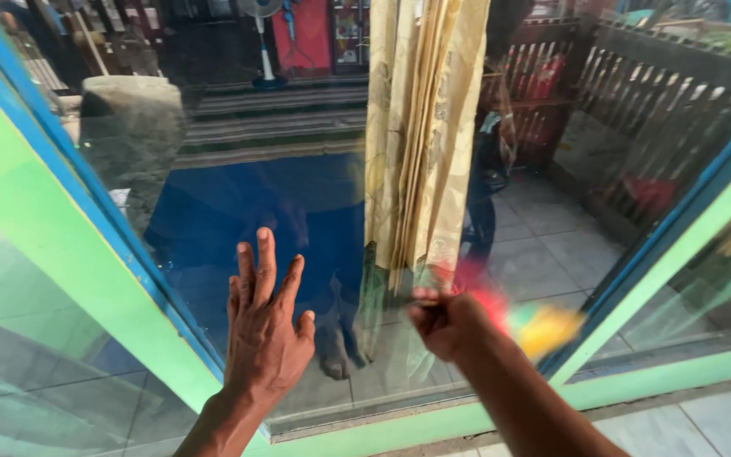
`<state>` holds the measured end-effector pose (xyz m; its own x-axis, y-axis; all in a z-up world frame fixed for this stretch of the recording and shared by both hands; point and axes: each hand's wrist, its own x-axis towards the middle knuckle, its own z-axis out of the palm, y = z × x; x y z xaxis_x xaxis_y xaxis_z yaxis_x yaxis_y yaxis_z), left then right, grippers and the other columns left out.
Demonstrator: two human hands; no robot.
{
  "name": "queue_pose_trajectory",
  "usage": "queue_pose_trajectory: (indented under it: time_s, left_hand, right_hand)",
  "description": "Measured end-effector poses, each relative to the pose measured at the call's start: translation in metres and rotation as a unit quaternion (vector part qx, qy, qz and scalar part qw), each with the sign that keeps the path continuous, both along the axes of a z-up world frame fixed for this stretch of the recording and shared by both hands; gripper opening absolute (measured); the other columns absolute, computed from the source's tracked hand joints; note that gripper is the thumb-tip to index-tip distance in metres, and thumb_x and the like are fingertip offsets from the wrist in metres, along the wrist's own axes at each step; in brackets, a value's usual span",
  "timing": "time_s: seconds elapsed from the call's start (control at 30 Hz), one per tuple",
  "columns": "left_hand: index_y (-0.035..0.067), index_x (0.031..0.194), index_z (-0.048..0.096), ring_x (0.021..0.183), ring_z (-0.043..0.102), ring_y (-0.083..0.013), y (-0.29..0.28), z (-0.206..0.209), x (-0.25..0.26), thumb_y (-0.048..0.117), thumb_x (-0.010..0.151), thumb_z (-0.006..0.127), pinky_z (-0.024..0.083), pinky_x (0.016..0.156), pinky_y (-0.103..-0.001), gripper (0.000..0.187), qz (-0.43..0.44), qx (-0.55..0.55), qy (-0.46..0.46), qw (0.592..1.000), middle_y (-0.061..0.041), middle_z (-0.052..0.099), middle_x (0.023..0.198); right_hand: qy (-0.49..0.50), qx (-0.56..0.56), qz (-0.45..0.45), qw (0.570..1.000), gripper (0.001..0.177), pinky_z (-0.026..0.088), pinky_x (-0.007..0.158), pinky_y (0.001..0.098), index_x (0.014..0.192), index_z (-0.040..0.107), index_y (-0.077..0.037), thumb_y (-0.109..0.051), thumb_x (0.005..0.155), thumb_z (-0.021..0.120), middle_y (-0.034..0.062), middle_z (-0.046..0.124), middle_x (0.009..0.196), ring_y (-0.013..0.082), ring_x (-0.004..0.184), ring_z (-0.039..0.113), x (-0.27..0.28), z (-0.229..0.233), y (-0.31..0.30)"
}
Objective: Dusting a glass door and its frame using a colorful duster.
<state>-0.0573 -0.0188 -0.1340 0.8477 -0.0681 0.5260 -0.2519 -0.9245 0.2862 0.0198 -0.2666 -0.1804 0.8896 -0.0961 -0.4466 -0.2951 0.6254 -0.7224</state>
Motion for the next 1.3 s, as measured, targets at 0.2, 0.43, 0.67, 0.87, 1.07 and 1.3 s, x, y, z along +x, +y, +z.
queue_pose_trajectory:
  time_s: [0.2,0.43,0.67,0.87,1.07,1.3]
  left_hand:
    - [0.010,0.149,0.052,0.155,0.007,-0.0456,0.001,0.004,-0.001,0.013,0.078,0.073,0.025,0.114,-0.062,0.073,0.005,0.016,0.018,1.000,-0.015,0.002,0.173]
    - [0.008,0.149,0.051,0.154,0.011,-0.0447,-0.006,0.011,-0.006,0.007,0.078,0.073,0.034,0.114,-0.053,0.075,0.001,-0.023,0.039,0.999,-0.014,0.000,0.169]
    - [0.007,0.150,0.050,0.153,0.011,-0.0464,-0.007,0.011,-0.006,0.005,0.079,0.072,0.036,0.114,-0.052,0.074,0.007,-0.042,0.057,0.997,-0.015,-0.001,0.174]
    - [0.006,0.150,0.049,0.152,0.014,-0.0474,-0.008,0.015,-0.008,0.006,0.081,0.072,0.041,0.111,-0.050,0.073,0.003,-0.051,0.067,0.996,-0.016,0.000,0.169]
    - [0.008,0.153,0.046,0.152,0.014,-0.0454,0.000,0.020,-0.012,0.005,0.080,0.072,0.043,0.109,-0.048,0.078,0.004,-0.049,0.086,0.995,-0.011,0.003,0.174]
    - [0.002,0.148,0.044,0.151,0.016,-0.0452,0.025,0.018,-0.016,0.004,0.081,0.070,0.036,0.113,-0.050,0.072,-0.037,-0.039,0.042,0.998,-0.015,0.014,0.169]
  right_hand:
    - [0.016,0.084,0.008,0.996,0.021,0.064,0.077,0.0516,0.105,0.050,-0.007,-0.022,0.108,0.036,0.0115,0.066,0.085,0.0322,0.087,0.074,-0.007,0.011,0.017]
    - [0.033,0.251,0.066,0.965,0.021,0.063,0.073,0.0439,0.113,0.054,-0.002,-0.019,0.111,0.042,0.0146,0.076,0.093,0.0309,0.086,0.075,0.042,-0.035,0.018]
    - [-0.082,-0.034,0.040,0.995,0.028,0.065,0.070,0.0504,0.113,0.054,-0.006,-0.026,0.108,0.035,0.0126,0.069,0.086,0.0361,0.086,0.075,-0.024,0.033,0.037]
    - [0.060,0.245,0.058,0.966,0.030,0.067,0.070,0.0500,0.111,0.058,-0.005,-0.028,0.110,0.038,0.0122,0.074,0.091,0.0292,0.087,0.076,0.005,0.003,0.040]
    - [-0.099,0.128,0.130,0.978,0.032,0.067,0.074,0.0511,0.108,0.059,0.000,-0.023,0.108,0.037,0.0177,0.070,0.092,0.0387,0.094,0.076,-0.028,0.033,0.067]
    - [0.003,0.226,0.091,0.970,0.019,0.066,0.076,0.0509,0.108,0.054,-0.009,-0.025,0.107,0.044,0.0143,0.071,0.096,0.0365,0.094,0.075,-0.026,0.049,0.099]
